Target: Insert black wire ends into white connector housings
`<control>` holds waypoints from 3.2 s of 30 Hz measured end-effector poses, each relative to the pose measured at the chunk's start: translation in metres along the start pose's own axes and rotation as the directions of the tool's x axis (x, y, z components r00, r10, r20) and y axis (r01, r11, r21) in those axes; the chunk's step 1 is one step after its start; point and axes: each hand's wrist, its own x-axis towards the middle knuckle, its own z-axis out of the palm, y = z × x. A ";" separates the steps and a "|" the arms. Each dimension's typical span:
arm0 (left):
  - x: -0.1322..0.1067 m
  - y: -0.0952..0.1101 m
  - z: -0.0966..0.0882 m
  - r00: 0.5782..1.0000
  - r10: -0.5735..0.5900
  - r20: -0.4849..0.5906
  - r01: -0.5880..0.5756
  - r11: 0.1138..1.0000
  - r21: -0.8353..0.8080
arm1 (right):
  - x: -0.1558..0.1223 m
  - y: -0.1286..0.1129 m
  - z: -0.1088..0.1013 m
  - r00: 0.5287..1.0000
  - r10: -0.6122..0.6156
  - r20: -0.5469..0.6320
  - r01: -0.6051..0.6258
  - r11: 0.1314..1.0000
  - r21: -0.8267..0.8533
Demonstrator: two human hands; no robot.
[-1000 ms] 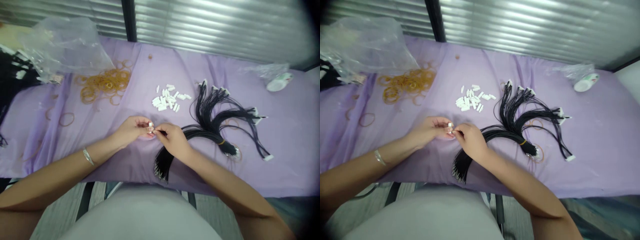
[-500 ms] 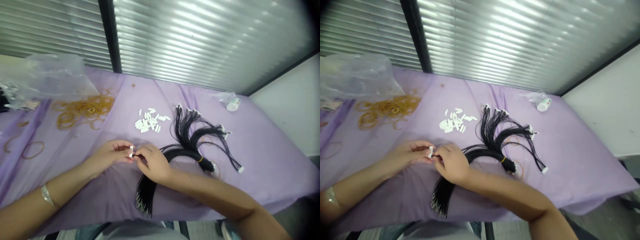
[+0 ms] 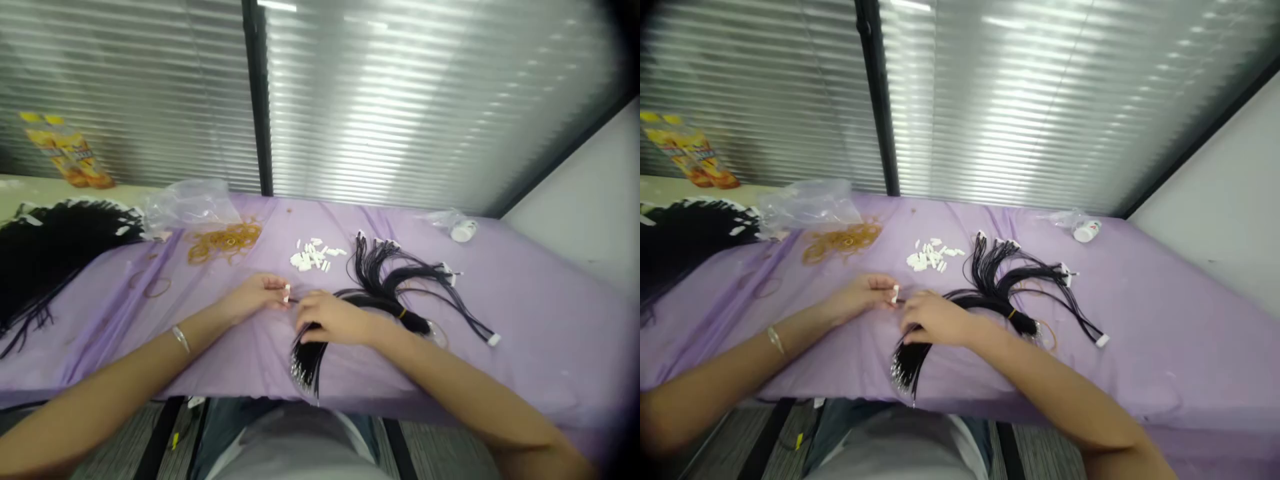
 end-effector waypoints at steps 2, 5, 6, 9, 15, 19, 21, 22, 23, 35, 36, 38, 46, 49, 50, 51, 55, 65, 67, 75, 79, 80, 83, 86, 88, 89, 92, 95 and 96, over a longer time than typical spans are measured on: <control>0.008 0.007 0.003 1.000 0.002 0.028 -0.004 0.997 0.072 | -0.003 0.001 -0.007 0.996 -0.023 0.086 0.022 1.000 0.009; 0.029 0.022 0.008 0.998 0.014 0.056 -0.021 0.991 0.131 | -0.005 0.001 -0.008 0.992 0.024 0.122 -0.024 1.000 -0.003; 0.036 0.025 0.010 0.999 0.017 0.050 -0.023 0.992 0.123 | -0.006 0.000 -0.007 0.992 0.053 0.116 -0.053 0.999 -0.006; 0.045 0.023 0.013 0.999 0.025 0.025 -0.026 0.999 0.022 | -0.009 -0.004 -0.003 0.987 0.126 0.096 -0.128 0.992 0.021; 0.017 0.000 0.014 0.986 0.095 -0.135 -0.126 0.963 -0.239 | -0.014 -0.007 0.006 0.965 0.222 -0.141 -0.210 0.973 0.093; 0.006 -0.005 0.012 0.987 0.046 -0.156 -0.088 0.958 -0.271 | -0.015 -0.001 0.012 0.890 0.291 -0.350 -0.203 0.942 0.267; 0.007 -0.006 0.011 0.990 0.024 -0.140 -0.062 0.960 -0.273 | -0.014 0.003 0.012 0.890 0.287 -0.354 -0.176 0.933 0.312; 0.008 -0.006 0.011 0.991 0.014 -0.132 -0.050 0.960 -0.275 | -0.014 0.005 0.012 0.893 0.288 -0.347 -0.168 0.926 0.338; 0.008 -0.006 0.011 0.992 0.003 -0.125 -0.038 0.960 -0.276 | -0.014 0.007 0.012 0.891 0.301 -0.339 -0.168 0.914 0.370; 0.002 -0.005 0.019 0.998 -0.043 -0.045 0.033 0.979 -0.202 | -0.016 0.007 0.011 0.731 0.566 -0.381 -0.315 0.775 0.547; 0.001 -0.005 0.021 0.999 -0.034 -0.021 0.030 0.981 -0.192 | -0.015 0.006 0.009 0.717 0.582 -0.384 -0.339 0.772 0.537; -0.001 -0.004 0.022 0.999 -0.015 0.028 0.020 0.987 -0.159 | -0.014 0.005 0.007 0.700 0.597 -0.391 -0.366 0.771 0.522; 0.002 -0.007 0.020 0.980 -0.131 0.153 0.144 0.986 -0.081 | -0.010 0.005 0.011 0.624 0.730 -0.279 -0.532 0.659 0.532; 0.004 -0.010 0.018 0.978 -0.124 0.169 0.137 0.988 -0.069 | -0.011 0.005 0.012 0.608 0.731 -0.310 -0.525 0.663 0.534; 0.003 -0.010 0.018 0.977 -0.126 0.170 0.138 0.988 -0.065 | -0.011 0.005 0.013 0.602 0.726 -0.331 -0.515 0.670 0.534; 0.003 -0.011 0.018 0.977 -0.128 0.169 0.140 0.988 -0.059 | -0.012 0.005 0.013 0.603 0.716 -0.351 -0.502 0.683 0.531; 0.002 -0.009 0.018 0.979 -0.131 0.155 0.141 0.989 -0.052 | -0.014 0.004 0.015 0.664 0.637 -0.392 -0.446 0.758 0.476; 0.002 -0.007 0.019 0.978 -0.159 0.137 0.163 0.987 -0.017 | -0.015 0.004 0.017 0.760 0.453 -0.467 -0.336 0.888 0.314; 0.002 -0.008 0.019 0.977 -0.161 0.139 0.163 0.987 -0.001 | -0.015 0.003 0.016 0.768 0.423 -0.481 -0.311 0.902 0.298; 0.004 -0.002 0.019 0.965 -0.199 0.169 0.207 0.978 -0.030 | -0.017 0.008 0.013 0.781 0.331 -0.529 -0.263 0.944 0.202; 0.005 -0.003 0.014 0.955 -0.203 0.216 0.230 0.967 -0.106 | -0.017 0.011 0.010 0.806 0.236 -0.542 -0.219 0.971 0.097; 0.005 -0.004 0.013 0.952 -0.201 0.232 0.233 0.964 -0.124 | -0.017 0.011 0.010 0.810 0.212 -0.546 -0.207 0.976 0.072; 0.005 -0.004 0.010 0.943 -0.215 0.254 0.258 0.954 -0.151 | -0.017 0.010 0.009 0.816 0.156 -0.556 -0.185 0.983 0.004; 0.004 -0.002 0.010 0.940 -0.238 0.246 0.280 0.947 -0.155 | -0.018 0.009 0.010 0.818 0.134 -0.560 -0.198 0.979 -0.056; 0.004 0.000 0.011 0.936 -0.250 0.248 0.288 0.949 -0.131 | -0.019 0.008 0.010 0.823 0.118 -0.556 -0.205 0.974 -0.096; 0.004 0.001 0.011 0.934 -0.255 0.250 0.290 0.950 -0.113 | -0.019 0.007 0.011 0.825 0.108 -0.555 -0.204 0.972 -0.114; 0.004 0.003 0.012 0.932 -0.260 0.252 0.286 0.956 -0.069 | -0.020 0.005 0.012 0.831 0.087 -0.550 -0.191 0.972 -0.135; 0.004 0.003 0.013 0.936 -0.246 0.253 0.273 0.959 -0.075 | -0.019 0.005 0.013 0.843 0.088 -0.530 -0.179 0.976 -0.123; 0.004 0.003 0.013 0.937 -0.239 0.255 0.267 0.960 -0.082 | -0.019 0.005 0.013 0.846 0.092 -0.525 -0.177 0.978 -0.114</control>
